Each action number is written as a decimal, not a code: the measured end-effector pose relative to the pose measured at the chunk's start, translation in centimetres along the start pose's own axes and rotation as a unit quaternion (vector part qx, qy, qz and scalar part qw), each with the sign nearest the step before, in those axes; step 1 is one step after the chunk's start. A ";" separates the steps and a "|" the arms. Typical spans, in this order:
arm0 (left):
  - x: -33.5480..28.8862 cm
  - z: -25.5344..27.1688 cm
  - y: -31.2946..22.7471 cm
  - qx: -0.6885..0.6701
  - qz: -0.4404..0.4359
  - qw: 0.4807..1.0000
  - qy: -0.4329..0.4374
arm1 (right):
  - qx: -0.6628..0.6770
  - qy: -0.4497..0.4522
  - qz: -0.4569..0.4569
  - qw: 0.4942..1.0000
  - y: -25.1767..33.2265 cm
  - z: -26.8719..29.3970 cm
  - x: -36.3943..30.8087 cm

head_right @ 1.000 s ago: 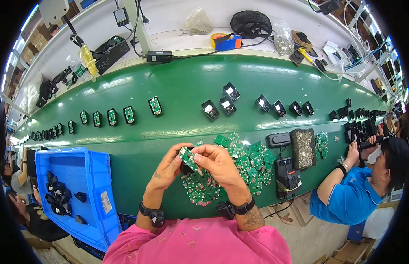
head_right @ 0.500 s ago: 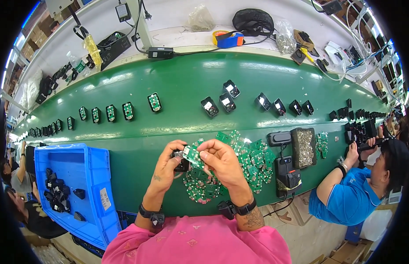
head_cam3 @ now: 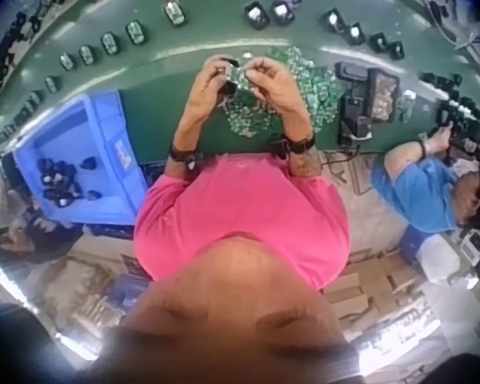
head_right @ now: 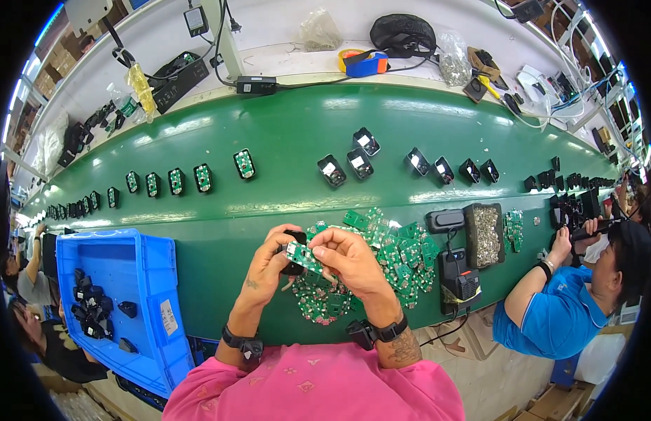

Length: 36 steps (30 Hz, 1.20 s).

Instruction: The person assembles electronic devices by hand, picking up a circuit board and a black plastic housing, fitting the board into the housing, and placing the assembled unit onto the conveyor belt.

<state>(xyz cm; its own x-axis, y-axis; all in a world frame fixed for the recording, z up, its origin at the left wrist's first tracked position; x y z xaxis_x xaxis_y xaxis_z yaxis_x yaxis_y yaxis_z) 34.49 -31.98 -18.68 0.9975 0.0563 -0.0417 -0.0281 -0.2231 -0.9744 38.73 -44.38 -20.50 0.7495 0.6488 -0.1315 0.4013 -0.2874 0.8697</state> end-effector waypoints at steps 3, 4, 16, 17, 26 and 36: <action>0.0 -0.1 -0.2 0.038 -0.047 0.998 0.027 | 0.010 -0.005 -0.007 1.000 -0.1 0.0 0.1; -0.1 -0.3 0.1 0.033 -0.036 0.998 0.037 | 0.010 -0.009 -0.009 1.000 -0.1 0.1 0.1; -0.1 -1.2 0.2 0.030 -0.049 0.998 0.033 | -0.111 -0.043 0.044 0.992 0.6 0.6 0.2; -0.3 -1.7 -0.8 0.016 -0.073 0.997 0.037 | -0.111 -0.043 0.044 0.992 0.4 0.7 0.2; -0.8 -1.8 1.4 0.002 0.111 0.993 0.041 | -0.258 -0.096 0.078 0.958 0.9 1.0 -0.2; -0.2 -0.8 2.7 0.005 0.068 0.998 -0.007 | -0.289 -0.124 0.123 0.941 2.8 0.2 -1.4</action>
<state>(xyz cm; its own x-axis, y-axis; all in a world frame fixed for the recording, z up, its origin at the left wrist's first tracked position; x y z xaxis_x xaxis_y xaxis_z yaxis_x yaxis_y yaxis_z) 34.30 -33.41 -21.10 0.9833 0.0406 -0.1773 -0.1643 -0.2192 -0.9617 38.85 -46.24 -18.00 0.9107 0.4080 0.0640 -0.1011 0.0699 0.9924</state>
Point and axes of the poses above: each hand's wrist, its own x-axis towards the middle knuckle, its own z-axis out of the back of the hand, y = z × x, the point moved 10 cm from there along x, towards the middle knuckle, and after that the axes turned 5 degrees about -x, right-handed, at the moved point
